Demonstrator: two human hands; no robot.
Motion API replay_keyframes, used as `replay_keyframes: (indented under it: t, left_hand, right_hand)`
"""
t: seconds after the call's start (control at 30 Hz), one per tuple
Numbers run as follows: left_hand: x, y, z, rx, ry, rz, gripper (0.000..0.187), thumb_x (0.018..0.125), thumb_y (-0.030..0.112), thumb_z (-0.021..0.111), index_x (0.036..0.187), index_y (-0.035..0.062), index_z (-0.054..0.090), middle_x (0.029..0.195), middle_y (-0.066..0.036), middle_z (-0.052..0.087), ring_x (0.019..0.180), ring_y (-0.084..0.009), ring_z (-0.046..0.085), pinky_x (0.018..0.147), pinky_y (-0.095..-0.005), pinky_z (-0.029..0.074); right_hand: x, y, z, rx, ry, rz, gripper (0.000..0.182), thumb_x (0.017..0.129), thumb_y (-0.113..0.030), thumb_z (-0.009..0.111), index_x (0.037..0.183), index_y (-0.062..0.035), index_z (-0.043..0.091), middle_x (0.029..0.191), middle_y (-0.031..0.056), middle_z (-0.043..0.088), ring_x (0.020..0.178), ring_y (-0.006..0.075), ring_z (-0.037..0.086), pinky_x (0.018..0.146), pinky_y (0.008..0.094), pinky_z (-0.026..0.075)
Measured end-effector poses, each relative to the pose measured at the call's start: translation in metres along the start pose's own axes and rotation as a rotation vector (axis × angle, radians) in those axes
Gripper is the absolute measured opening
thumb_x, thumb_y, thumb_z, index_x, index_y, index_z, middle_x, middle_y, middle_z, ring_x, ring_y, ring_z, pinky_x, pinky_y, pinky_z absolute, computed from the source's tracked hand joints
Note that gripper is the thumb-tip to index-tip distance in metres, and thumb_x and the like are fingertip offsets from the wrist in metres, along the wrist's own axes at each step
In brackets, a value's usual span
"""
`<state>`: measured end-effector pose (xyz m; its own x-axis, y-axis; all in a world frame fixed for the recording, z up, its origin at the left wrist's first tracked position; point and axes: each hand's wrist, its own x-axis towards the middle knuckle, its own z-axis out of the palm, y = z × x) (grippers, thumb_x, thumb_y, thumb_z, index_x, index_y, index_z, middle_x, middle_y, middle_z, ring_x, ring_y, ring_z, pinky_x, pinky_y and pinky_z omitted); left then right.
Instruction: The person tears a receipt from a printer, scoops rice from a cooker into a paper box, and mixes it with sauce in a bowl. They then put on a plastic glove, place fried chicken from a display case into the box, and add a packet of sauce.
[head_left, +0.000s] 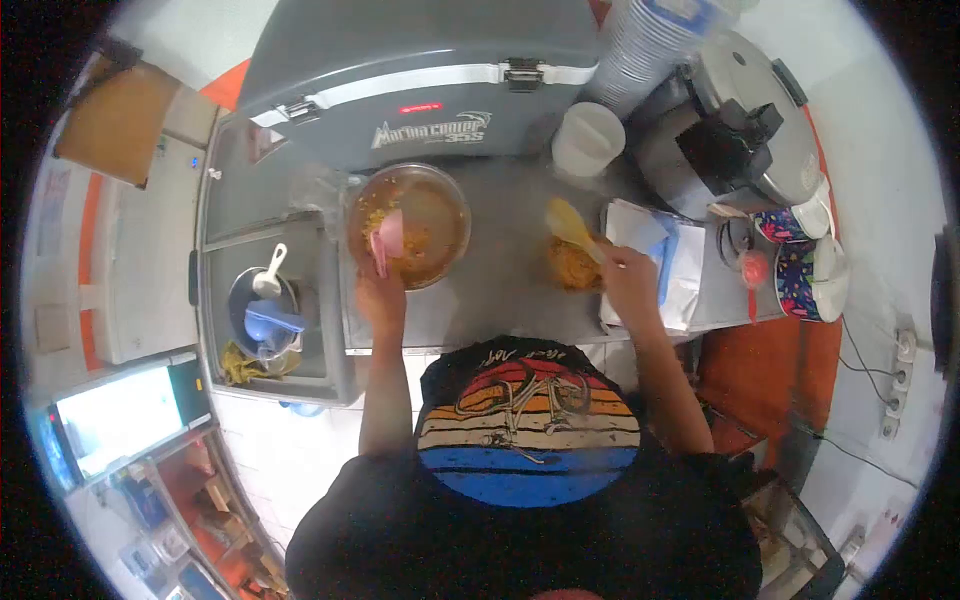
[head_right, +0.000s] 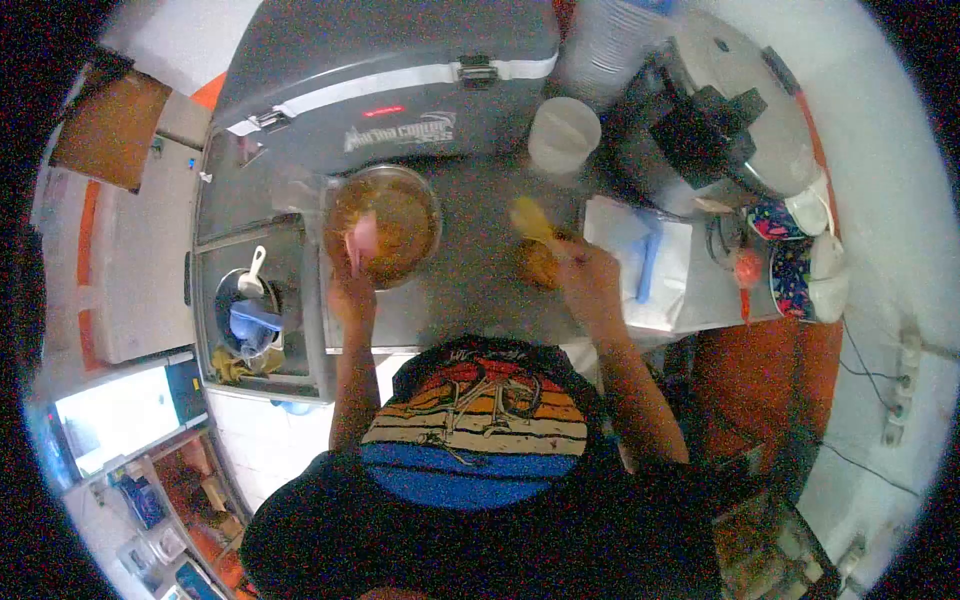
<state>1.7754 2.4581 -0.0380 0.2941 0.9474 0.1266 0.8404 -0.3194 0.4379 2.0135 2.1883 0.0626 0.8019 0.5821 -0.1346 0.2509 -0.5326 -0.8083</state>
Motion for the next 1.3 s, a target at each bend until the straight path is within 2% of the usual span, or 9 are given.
replay_keyframes:
  t: [0.1,0.2,0.27,0.5,0.63,0.7,0.77,0.93,1.3]
  left_hand:
    - [0.004,0.0,-0.005,0.115,-0.03,-0.076,0.029,0.083,0.031,0.062,0.098,0.0066,0.063,0.087,-0.02,0.065,0.078,-0.0388,0.064,0.066,-0.0502,0.05]
    - [0.002,-0.007,0.003,0.116,0.053,-0.047,0.029,0.083,0.031,0.061,0.098,0.0067,0.064,0.085,-0.02,0.065,0.078,-0.0387,0.064,0.066,-0.0495,0.05]
    - [0.002,-0.011,0.004,0.092,0.071,0.007,0.03,0.083,0.032,0.061,0.099,0.0068,0.064,0.084,-0.02,0.065,0.077,-0.0387,0.064,0.065,-0.0495,0.051]
    - [-0.027,0.023,-0.03,0.265,0.229,0.293,0.043,0.079,0.029,0.065,0.114,0.0042,0.057,0.1,-0.02,0.062,0.089,-0.0373,0.061,0.079,-0.0501,0.048]
    - [-0.082,0.066,-0.009,-0.08,-0.144,0.428,0.049,0.076,0.025,0.069,0.118,0.0046,0.055,0.108,-0.018,0.059,0.102,-0.0385,0.056,0.086,-0.0459,0.047]
    - [-0.11,0.079,0.028,-0.267,-0.581,0.703,0.065,0.07,0.026,0.073,0.126,0.0029,0.05,0.113,-0.019,0.058,0.108,-0.0397,0.052,0.092,-0.0448,0.044]
    - [-0.138,0.084,0.106,-0.336,-0.666,0.7,0.089,0.06,0.027,0.081,0.135,0.001,0.041,0.122,-0.02,0.053,0.115,-0.0376,0.049,0.099,-0.0429,0.04]
    - [-0.146,0.129,0.192,-0.523,-0.451,0.714,0.108,0.055,0.025,0.086,0.143,0.0,0.028,0.137,-0.015,0.044,0.125,-0.0303,0.043,0.104,-0.0424,0.036]
    - [-0.118,0.149,0.185,-0.49,-0.528,0.896,0.104,0.059,0.024,0.085,0.143,-0.0006,0.028,0.137,-0.013,0.044,0.123,-0.0286,0.045,0.103,-0.0409,0.037]
  right_hand:
    - [0.021,0.013,0.062,-0.058,-0.228,-0.019,0.027,0.087,-0.026,0.058,0.105,-0.0106,0.07,0.084,0.0097,0.07,0.067,0.0258,0.064,0.062,0.0372,0.051]
    - [0.025,-0.055,0.099,0.32,-0.495,0.171,0.044,0.09,-0.034,0.057,0.125,-0.0076,0.06,0.082,-0.0012,0.063,0.06,0.0061,0.05,0.051,0.024,0.041]
    - [0.038,-0.032,0.149,0.312,-0.575,0.132,0.047,0.09,-0.035,0.058,0.128,-0.0078,0.058,0.087,0.0009,0.064,0.066,0.0088,0.054,0.056,0.0259,0.044]
    - [-0.007,0.048,0.109,0.035,0.12,-0.062,0.029,0.087,-0.024,0.057,0.111,-0.0098,0.065,0.095,0.0114,0.066,0.081,0.0232,0.063,0.072,0.0369,0.052]
    - [-0.044,0.117,0.019,0.322,0.428,0.061,0.027,0.081,-0.004,0.059,0.107,-0.0007,0.064,0.091,0.0085,0.066,0.08,0.0159,0.06,0.076,0.0283,0.047]
    - [-0.069,0.133,-0.017,0.374,0.501,0.245,0.026,0.082,-0.007,0.06,0.107,-0.0036,0.065,0.094,0.0106,0.067,0.085,0.018,0.062,0.076,0.0297,0.05]
    - [-0.091,0.15,-0.038,0.418,0.58,0.303,0.027,0.081,-0.007,0.06,0.108,-0.0028,0.065,0.095,0.0104,0.067,0.085,0.0174,0.062,0.075,0.0296,0.05]
    - [-0.151,0.159,-0.067,0.413,0.697,0.495,0.031,0.081,-0.005,0.057,0.111,-0.0035,0.064,0.09,0.0038,0.065,0.081,0.0135,0.058,0.076,0.0267,0.046]
    - [-0.306,0.131,-0.004,0.356,1.174,0.65,0.027,0.082,-0.011,0.059,0.106,-0.0009,0.064,0.092,0.0111,0.067,0.078,0.0203,0.063,0.073,0.0322,0.05]
